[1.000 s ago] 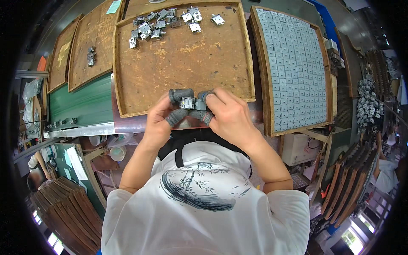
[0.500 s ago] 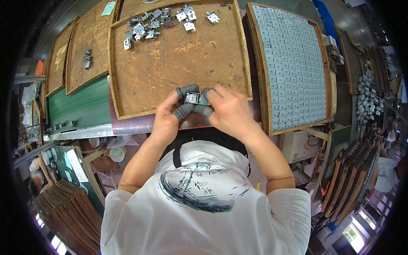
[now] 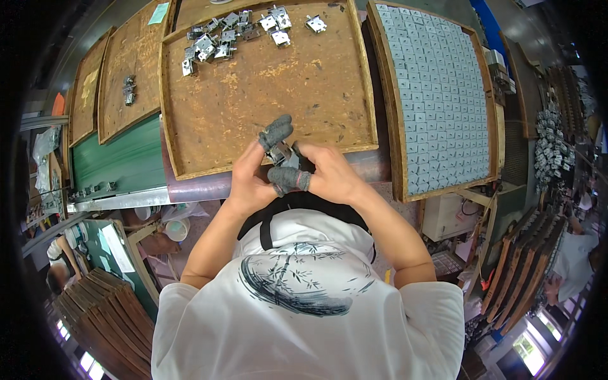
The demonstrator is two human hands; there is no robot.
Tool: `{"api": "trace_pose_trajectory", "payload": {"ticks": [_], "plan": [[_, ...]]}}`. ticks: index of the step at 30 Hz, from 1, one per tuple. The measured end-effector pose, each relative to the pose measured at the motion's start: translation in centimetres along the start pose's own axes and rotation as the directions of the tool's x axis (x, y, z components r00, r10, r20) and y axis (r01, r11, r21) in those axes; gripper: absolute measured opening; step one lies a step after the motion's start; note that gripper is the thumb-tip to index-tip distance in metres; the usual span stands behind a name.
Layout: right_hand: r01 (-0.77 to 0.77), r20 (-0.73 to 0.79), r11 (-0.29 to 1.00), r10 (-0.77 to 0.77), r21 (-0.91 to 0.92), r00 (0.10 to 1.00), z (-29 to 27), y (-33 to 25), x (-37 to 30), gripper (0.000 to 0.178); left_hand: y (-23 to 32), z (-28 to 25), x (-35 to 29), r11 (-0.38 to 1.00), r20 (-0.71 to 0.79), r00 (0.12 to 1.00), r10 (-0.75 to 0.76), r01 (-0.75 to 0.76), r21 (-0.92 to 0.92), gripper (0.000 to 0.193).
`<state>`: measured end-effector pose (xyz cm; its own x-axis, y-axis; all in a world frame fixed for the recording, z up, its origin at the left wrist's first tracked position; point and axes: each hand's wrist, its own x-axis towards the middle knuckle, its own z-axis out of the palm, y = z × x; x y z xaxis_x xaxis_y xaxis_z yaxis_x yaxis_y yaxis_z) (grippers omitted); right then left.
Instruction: Picking up small electronic components from a wooden tray and placing them into a plastic grid tray for sorting.
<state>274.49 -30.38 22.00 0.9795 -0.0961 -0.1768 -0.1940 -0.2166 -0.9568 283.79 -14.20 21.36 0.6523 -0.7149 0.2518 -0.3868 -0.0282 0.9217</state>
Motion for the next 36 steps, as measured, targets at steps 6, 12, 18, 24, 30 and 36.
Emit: {"api": "trace_pose_trajectory", "payload": {"ticks": [6,12,18,24,30,36], "plan": [[0.164,-0.092,0.962,-0.188,-0.216,0.978,0.1,-1.0,-0.4,0.037,0.8,-0.8,0.2,0.971,0.056,0.980,0.190,-0.196,0.140,0.060],[0.149,-0.045,0.985,-0.153,-0.081,0.987,0.9,-1.2,-0.3,0.034,0.7,-1.0,-0.4,0.983,0.093,0.981,0.170,-0.176,0.057,0.056],[0.221,-0.077,0.968,-0.231,-0.117,0.970,1.6,-0.3,-0.7,0.034,-0.8,-0.3,-1.5,0.980,0.141,0.977,0.160,-0.140,-0.142,0.062],[0.327,-0.018,0.944,-0.328,-0.037,0.945,0.8,-1.2,-0.8,0.029,-0.6,0.4,-2.0,0.962,0.106,0.986,0.132,-0.101,-0.252,0.065],[0.321,-0.154,0.942,-0.333,-0.099,0.930,2.4,-2.4,-1.0,0.027,-0.6,0.2,-2.3,0.962,0.072,0.988,0.136,-0.114,-0.248,0.064],[0.069,-0.090,0.956,-0.098,-0.285,0.991,1.8,-1.9,0.6,0.035,-2.6,-3.0,-1.8,0.992,0.020,0.998,0.067,-0.069,0.110,0.049]]}}
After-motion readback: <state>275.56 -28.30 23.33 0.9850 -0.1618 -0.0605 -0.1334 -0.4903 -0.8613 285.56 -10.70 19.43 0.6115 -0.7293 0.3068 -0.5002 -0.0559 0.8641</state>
